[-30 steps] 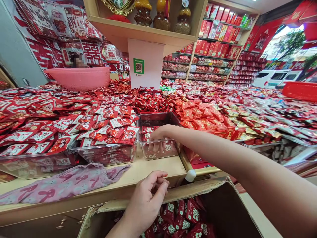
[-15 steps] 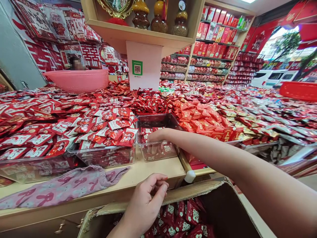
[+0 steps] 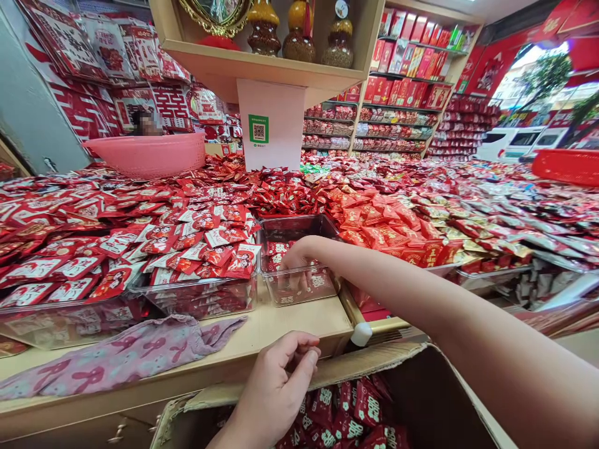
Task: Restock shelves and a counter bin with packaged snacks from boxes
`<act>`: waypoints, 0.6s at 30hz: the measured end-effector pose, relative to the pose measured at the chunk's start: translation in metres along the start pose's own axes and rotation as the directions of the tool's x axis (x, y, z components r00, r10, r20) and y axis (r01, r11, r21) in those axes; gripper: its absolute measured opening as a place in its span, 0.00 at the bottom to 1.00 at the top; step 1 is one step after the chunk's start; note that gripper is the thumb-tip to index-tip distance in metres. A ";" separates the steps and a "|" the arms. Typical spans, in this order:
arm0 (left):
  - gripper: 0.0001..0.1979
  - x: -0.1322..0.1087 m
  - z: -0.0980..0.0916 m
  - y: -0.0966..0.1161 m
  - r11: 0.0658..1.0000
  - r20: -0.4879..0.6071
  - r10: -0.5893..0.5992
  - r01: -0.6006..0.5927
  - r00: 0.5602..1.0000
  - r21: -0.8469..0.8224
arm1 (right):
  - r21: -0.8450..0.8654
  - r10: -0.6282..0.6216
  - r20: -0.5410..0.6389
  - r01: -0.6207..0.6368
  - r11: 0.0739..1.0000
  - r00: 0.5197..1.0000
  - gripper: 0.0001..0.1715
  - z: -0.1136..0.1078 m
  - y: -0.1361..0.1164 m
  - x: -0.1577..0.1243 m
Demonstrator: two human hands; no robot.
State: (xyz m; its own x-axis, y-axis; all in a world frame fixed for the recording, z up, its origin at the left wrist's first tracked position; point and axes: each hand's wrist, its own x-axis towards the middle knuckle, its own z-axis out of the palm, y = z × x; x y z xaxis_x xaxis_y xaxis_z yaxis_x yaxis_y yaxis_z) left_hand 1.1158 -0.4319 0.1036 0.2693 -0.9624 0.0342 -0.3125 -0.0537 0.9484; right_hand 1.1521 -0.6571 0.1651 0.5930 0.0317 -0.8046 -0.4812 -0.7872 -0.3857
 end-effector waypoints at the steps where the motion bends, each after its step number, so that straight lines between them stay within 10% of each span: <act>1: 0.10 0.000 0.000 0.000 1.000 -0.001 0.001 -0.001 1.000 0.001 | -0.044 -0.009 -0.094 0.005 0.999 0.996 0.24 -0.002 -0.001 -0.005; 5: 0.10 -0.001 0.000 0.001 1.000 -0.001 0.009 -0.009 1.000 0.008 | -0.212 -0.085 -0.514 -0.030 0.977 0.854 0.19 -0.011 -0.001 -0.017; 8: 0.10 -0.001 0.001 -0.001 1.000 -0.006 0.004 -0.004 1.000 0.003 | -0.259 -0.131 -0.609 -0.040 0.965 0.782 0.21 -0.010 0.002 -0.015; 18: 0.10 -0.002 0.000 -0.002 1.000 0.006 -0.012 0.012 1.000 0.005 | -0.311 -0.162 -0.553 -0.022 0.950 0.818 0.20 0.002 0.003 -0.005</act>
State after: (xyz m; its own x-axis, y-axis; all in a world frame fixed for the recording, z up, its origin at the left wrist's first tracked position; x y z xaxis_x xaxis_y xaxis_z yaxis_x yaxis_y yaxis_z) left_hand 1.1155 -0.4297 0.1017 0.2678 -0.9632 0.0212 -0.3135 -0.0664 0.9473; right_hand 1.1462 -0.6584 0.1664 0.9195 -0.1869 -0.3458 -0.2695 -0.9402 -0.2085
